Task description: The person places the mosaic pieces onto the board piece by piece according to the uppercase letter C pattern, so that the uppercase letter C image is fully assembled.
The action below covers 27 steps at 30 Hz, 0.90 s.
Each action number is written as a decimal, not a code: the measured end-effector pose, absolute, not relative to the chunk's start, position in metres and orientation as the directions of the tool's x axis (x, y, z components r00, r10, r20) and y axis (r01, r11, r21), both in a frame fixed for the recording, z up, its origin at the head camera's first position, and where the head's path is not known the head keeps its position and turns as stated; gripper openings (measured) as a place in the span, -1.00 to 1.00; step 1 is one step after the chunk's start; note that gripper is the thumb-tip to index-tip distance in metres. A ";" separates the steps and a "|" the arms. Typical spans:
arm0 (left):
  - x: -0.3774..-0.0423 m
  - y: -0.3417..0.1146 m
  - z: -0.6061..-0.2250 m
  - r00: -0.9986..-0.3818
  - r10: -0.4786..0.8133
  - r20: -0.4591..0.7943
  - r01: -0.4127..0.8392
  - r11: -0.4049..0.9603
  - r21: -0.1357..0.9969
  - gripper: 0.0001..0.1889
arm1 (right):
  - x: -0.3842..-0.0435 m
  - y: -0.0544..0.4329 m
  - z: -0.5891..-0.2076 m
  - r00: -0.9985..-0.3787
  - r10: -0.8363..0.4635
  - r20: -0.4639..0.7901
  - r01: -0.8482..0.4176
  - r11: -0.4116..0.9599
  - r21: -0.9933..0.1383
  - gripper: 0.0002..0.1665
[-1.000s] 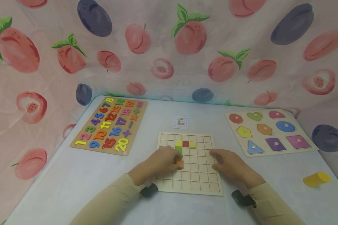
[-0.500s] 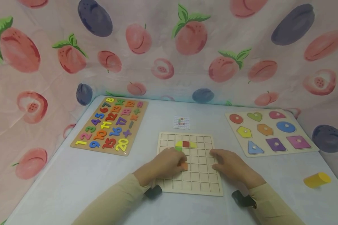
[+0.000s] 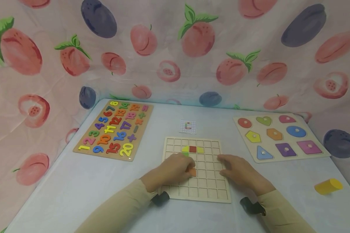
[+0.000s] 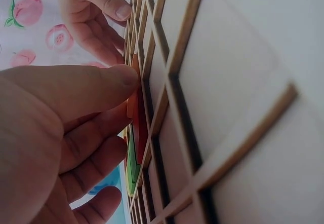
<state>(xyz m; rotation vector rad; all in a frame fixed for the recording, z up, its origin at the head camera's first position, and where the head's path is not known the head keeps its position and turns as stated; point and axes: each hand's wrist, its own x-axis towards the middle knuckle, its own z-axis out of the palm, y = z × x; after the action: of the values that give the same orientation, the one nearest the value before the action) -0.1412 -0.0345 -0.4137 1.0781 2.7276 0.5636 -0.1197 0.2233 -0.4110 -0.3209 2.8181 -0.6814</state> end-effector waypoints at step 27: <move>-0.142 -0.036 -0.406 -0.770 0.635 -0.063 0.554 0.714 0.428 -0.65 | -0.121 0.224 -0.411 -0.951 -0.271 -0.148 -0.171 0.863 -0.476 -0.34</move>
<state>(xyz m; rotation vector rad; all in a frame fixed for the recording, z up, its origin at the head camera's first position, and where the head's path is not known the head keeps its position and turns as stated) -0.1422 -0.0363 -0.4056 0.9535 2.7150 0.5789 -0.1210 0.2244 -0.4110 -0.3392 2.8266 -0.6932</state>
